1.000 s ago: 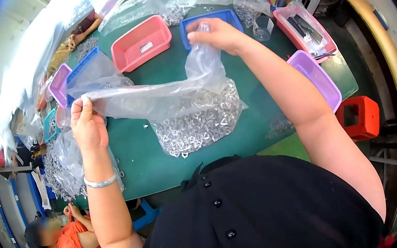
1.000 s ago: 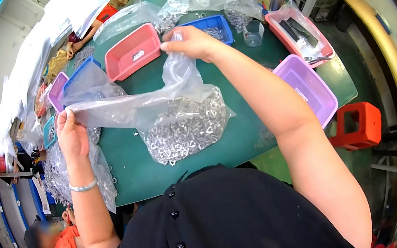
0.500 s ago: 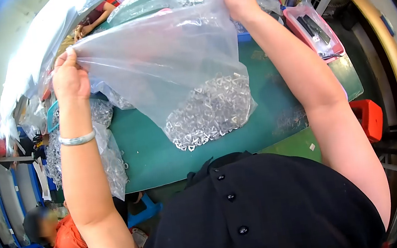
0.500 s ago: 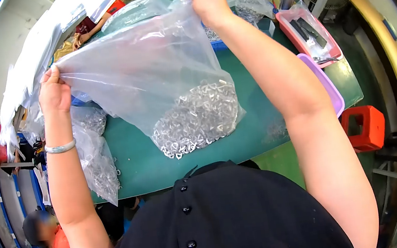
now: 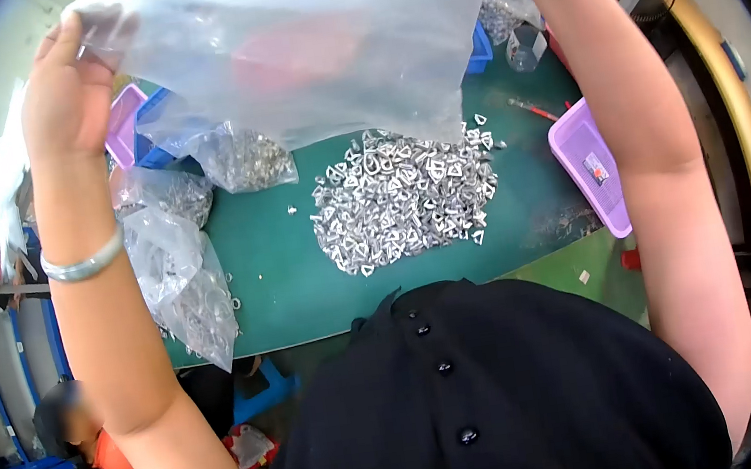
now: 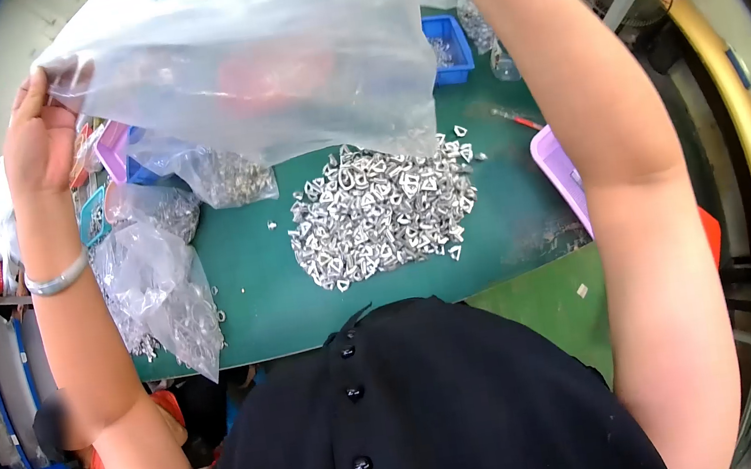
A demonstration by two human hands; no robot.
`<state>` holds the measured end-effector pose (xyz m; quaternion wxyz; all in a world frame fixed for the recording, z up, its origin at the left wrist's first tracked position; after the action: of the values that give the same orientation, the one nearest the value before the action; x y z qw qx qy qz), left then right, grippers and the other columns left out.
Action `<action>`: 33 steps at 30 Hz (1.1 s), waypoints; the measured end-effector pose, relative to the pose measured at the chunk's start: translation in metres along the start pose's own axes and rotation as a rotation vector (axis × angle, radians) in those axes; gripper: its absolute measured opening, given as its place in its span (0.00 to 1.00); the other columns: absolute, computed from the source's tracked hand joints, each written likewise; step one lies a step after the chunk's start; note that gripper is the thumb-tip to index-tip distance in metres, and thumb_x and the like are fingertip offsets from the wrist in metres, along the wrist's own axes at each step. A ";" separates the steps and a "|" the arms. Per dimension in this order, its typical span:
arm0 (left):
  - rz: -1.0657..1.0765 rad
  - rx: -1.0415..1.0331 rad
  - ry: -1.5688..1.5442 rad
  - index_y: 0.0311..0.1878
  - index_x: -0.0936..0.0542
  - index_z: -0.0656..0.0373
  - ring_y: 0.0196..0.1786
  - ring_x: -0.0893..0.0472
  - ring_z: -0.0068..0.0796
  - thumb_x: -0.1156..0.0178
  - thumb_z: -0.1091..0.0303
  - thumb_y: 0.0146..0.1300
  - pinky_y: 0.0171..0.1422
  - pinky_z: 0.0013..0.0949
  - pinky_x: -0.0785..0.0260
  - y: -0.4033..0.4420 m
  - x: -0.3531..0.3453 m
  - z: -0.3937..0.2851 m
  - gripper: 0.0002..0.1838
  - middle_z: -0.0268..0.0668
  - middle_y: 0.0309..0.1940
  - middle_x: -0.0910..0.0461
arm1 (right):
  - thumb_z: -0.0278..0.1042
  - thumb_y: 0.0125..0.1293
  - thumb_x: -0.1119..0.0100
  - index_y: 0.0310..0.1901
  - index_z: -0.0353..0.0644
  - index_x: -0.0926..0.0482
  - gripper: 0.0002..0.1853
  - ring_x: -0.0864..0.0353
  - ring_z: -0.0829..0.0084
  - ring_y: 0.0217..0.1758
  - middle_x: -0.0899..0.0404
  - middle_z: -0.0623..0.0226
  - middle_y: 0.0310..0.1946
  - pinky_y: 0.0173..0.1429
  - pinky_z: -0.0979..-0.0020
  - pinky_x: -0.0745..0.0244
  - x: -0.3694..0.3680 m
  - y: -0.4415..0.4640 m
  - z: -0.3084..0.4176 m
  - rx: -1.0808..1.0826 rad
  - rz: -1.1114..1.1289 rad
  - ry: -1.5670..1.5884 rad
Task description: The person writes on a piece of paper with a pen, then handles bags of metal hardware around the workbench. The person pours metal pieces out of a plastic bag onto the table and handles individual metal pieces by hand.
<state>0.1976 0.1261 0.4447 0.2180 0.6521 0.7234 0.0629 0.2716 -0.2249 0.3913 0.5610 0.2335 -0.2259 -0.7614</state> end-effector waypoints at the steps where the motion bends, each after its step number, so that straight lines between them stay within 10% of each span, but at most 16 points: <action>1: 0.051 0.012 0.006 0.43 0.30 0.69 0.46 0.25 0.39 0.55 0.72 0.65 0.59 0.46 0.34 -0.003 0.005 0.002 0.10 0.44 0.41 0.26 | 0.29 0.56 0.44 0.30 0.37 0.24 0.05 0.33 0.80 0.23 0.30 0.72 0.20 0.23 0.76 0.38 0.003 0.000 -0.007 0.006 0.033 0.017; 4: 0.061 0.019 -0.013 0.44 0.30 0.68 0.47 0.26 0.39 0.55 0.72 0.65 0.58 0.46 0.34 -0.007 0.016 0.004 0.10 0.43 0.41 0.26 | 0.29 0.56 0.45 0.30 0.37 0.23 0.05 0.34 0.81 0.23 0.29 0.73 0.21 0.24 0.76 0.38 0.009 -0.015 0.007 -0.154 -0.080 0.063; 15: 0.454 -0.013 0.003 0.51 0.32 0.66 0.54 0.29 0.38 0.56 0.67 0.66 0.63 0.42 0.38 -0.013 0.006 -0.044 0.14 0.44 0.49 0.29 | 0.29 0.61 0.50 0.34 0.34 0.22 0.08 0.26 0.74 0.38 0.23 0.67 0.32 0.45 0.74 0.31 0.081 0.025 0.130 0.332 0.074 0.029; 20: 0.682 0.067 0.235 0.46 0.28 0.62 0.47 0.26 0.29 0.52 0.66 0.65 0.55 0.33 0.34 -0.042 -0.016 -0.017 0.12 0.37 0.43 0.26 | 0.42 0.59 0.46 0.37 0.31 0.24 0.18 0.26 0.67 0.36 0.24 0.52 0.37 0.36 0.66 0.29 0.088 -0.039 0.215 0.750 -0.311 -0.820; 27: 0.335 0.395 0.834 0.40 0.27 0.61 0.24 0.30 0.20 0.45 0.69 0.59 0.28 0.24 0.36 -0.078 0.109 0.176 0.08 0.31 0.25 0.27 | 0.31 0.61 0.49 0.28 0.29 0.28 0.11 0.32 0.74 0.17 0.29 0.61 0.21 0.17 0.75 0.37 0.160 -0.031 0.233 1.052 -0.340 -0.805; 31: 0.198 0.758 1.054 0.52 0.30 0.67 0.52 0.27 0.43 0.38 0.57 0.51 0.55 0.37 0.35 -0.134 0.199 0.331 0.28 0.51 0.49 0.27 | 0.32 0.62 0.49 0.33 0.27 0.28 0.12 0.32 0.70 0.18 0.30 0.61 0.19 0.20 0.73 0.34 0.179 -0.042 0.207 0.836 -0.489 -0.840; 33: 0.205 0.598 1.254 0.53 0.31 0.65 0.42 0.25 0.40 0.38 0.57 0.52 0.46 0.37 0.32 -0.148 0.203 0.364 0.29 0.48 0.45 0.26 | 0.34 0.62 0.48 0.44 0.27 0.35 0.17 0.28 0.63 0.24 0.27 0.54 0.24 0.29 0.67 0.30 0.154 -0.046 0.197 1.228 -0.394 -1.242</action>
<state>0.1955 0.2319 0.0149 -0.4358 0.5898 0.6339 0.2457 0.0768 -0.3445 0.5029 -0.0270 0.0730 -0.8123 -0.5780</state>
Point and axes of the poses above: each hand's wrist, its own y-axis towards the middle knuckle, its own x-axis out of the back of the hand, z = x × y, the point moved 2 cm from there along y, towards the middle knuckle
